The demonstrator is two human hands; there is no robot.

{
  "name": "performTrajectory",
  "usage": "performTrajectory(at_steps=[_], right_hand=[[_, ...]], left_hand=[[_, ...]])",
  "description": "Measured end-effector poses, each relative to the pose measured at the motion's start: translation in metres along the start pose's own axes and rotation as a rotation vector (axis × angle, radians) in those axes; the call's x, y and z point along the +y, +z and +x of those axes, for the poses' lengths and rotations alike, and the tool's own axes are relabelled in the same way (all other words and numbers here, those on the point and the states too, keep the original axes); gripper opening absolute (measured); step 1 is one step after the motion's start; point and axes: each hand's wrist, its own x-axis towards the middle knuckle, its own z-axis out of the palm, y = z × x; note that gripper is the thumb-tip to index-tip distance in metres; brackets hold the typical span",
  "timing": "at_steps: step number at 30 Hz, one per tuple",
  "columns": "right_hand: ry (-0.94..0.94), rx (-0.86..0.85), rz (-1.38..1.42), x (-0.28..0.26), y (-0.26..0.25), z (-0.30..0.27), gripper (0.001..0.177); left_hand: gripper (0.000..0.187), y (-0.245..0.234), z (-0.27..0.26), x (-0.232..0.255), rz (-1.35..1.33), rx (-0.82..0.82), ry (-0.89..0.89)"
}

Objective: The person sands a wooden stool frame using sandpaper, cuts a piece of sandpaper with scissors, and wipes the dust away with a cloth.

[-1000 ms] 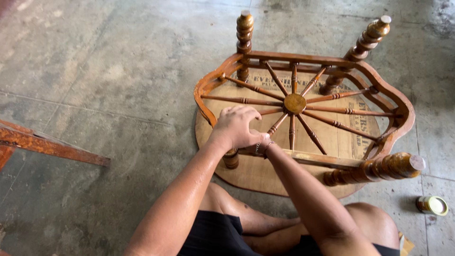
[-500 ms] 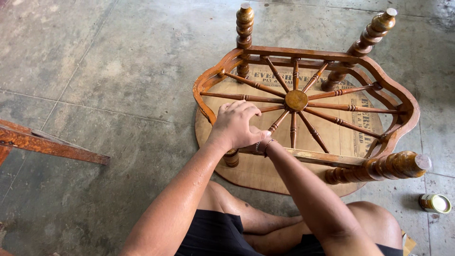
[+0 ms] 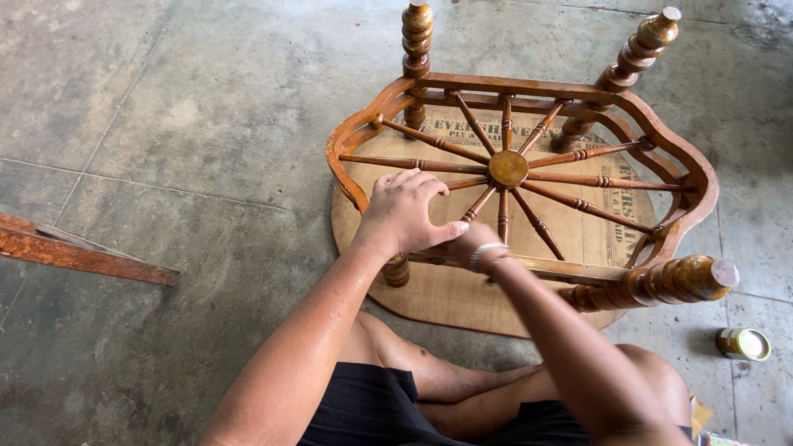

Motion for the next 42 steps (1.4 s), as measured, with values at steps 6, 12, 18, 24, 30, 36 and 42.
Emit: performTrajectory(at_steps=[6, 12, 18, 24, 30, 36, 42], right_hand=[[-0.521, 0.242, 0.119, -0.032, 0.054, 0.072, 0.037], [-0.095, -0.008, -0.032, 0.038, 0.014, 0.010, 0.025], [0.051, 0.007, -0.033, 0.043, -0.002, -0.026, 0.027], [-0.287, 0.472, 0.023, -0.024, 0.085, 0.056, 0.027], [-0.323, 0.275, -0.083, -0.019, 0.070, 0.065, 0.027], [0.046, 0.079, -0.002, 0.073, -0.003, -0.049, 0.021], [0.186, 0.135, -0.025, 0.041, 0.006, -0.052, 0.021]], left_hand=[[0.072, 0.004, 0.000, -0.001, 0.046, 0.038, -0.014], [0.070, 0.000, -0.001, -0.002, 0.043, 0.024, -0.036], [0.075, -0.005, 0.000, 0.008, 0.073, -0.031, -0.094], [0.082, -0.009, 0.002, 0.012, 0.096, -0.108, -0.130], [0.080, -0.010, 0.002, 0.011, 0.114, -0.110, -0.159], [0.081, -0.012, 0.002, 0.014, 0.128, -0.134, -0.164], [0.088, -0.012, 0.003, 0.017, 0.123, -0.150, -0.158]])
